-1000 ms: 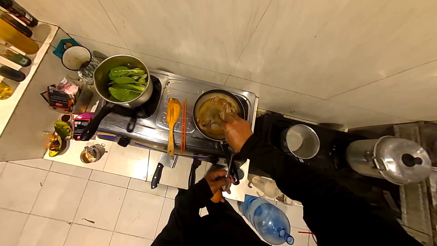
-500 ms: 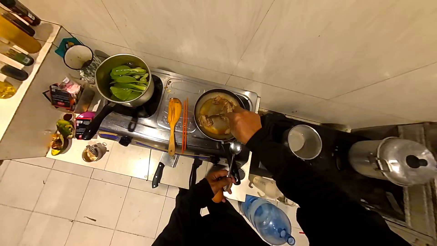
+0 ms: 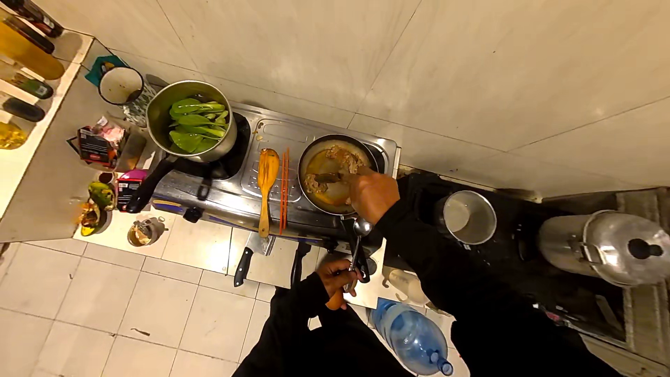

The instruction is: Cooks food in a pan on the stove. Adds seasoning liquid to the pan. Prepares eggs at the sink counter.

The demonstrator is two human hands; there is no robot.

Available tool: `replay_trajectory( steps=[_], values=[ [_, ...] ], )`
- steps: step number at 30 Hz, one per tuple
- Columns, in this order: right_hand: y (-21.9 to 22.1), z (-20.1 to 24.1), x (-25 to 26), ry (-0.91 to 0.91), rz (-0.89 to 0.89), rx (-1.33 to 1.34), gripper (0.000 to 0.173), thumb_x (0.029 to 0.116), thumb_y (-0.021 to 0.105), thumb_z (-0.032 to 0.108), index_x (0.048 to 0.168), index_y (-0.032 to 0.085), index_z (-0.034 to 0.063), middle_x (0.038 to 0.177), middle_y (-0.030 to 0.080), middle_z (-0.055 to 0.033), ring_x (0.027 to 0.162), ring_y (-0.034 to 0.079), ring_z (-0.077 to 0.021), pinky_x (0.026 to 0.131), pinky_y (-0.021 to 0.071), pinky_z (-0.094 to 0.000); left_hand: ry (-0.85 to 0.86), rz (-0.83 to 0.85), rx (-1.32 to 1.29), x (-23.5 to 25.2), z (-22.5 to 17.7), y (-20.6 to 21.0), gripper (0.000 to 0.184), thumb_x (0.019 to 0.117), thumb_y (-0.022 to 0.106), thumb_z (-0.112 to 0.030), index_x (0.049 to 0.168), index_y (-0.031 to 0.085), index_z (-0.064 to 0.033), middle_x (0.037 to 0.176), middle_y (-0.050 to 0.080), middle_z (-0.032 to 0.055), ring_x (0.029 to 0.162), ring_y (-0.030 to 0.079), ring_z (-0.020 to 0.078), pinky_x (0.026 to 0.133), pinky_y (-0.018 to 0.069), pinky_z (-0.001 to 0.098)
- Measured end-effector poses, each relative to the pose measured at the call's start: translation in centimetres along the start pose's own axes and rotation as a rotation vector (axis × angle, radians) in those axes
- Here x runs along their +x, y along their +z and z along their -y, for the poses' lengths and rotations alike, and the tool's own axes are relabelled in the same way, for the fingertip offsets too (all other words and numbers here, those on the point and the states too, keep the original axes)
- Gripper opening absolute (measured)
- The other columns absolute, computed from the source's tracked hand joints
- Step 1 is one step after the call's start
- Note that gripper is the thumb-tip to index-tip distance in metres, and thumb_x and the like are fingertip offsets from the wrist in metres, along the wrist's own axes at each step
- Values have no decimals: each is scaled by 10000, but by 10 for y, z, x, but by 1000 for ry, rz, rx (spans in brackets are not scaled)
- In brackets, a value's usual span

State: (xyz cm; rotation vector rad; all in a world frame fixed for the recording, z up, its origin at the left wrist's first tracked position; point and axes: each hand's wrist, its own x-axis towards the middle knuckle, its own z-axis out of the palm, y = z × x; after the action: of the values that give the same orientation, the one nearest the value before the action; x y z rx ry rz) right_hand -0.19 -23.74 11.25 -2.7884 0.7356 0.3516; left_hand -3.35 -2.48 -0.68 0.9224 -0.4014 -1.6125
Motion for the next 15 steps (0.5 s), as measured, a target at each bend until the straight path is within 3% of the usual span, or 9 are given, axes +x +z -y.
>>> replay_trajectory(
  steps=[2, 10, 15],
  values=[
    [-5, 4, 5, 61, 68, -24, 270, 988, 579, 102, 1209, 732, 85, 1161, 682, -214, 967, 699, -420, 764, 567, -605, 0, 0, 6, 0, 0, 0, 189, 1015, 539, -190, 1109, 667, -89, 876, 730, 17, 638, 699, 124, 490, 574, 289],
    [-32, 26, 25, 112, 227, -136, 167, 956, 623, 154, 986, 737, 36, 998, 721, -212, 979, 701, -417, 745, 537, -622, -16, 4, 1, 1, 0, 0, 178, 1011, 558, -209, 1100, 665, -98, 888, 726, 20, 651, 700, 135, 495, 576, 299],
    [-38, 41, 31, 75, 287, -193, 154, 931, 640, 106, 1006, 719, -2, 1051, 701, -239, 1020, 682, -436, 771, 531, -627, -55, -14, 37, 1, -3, 1, 205, 1006, 559, -234, 1109, 662, -89, 884, 717, 22, 665, 698, 138, 518, 584, 310]
  ],
)
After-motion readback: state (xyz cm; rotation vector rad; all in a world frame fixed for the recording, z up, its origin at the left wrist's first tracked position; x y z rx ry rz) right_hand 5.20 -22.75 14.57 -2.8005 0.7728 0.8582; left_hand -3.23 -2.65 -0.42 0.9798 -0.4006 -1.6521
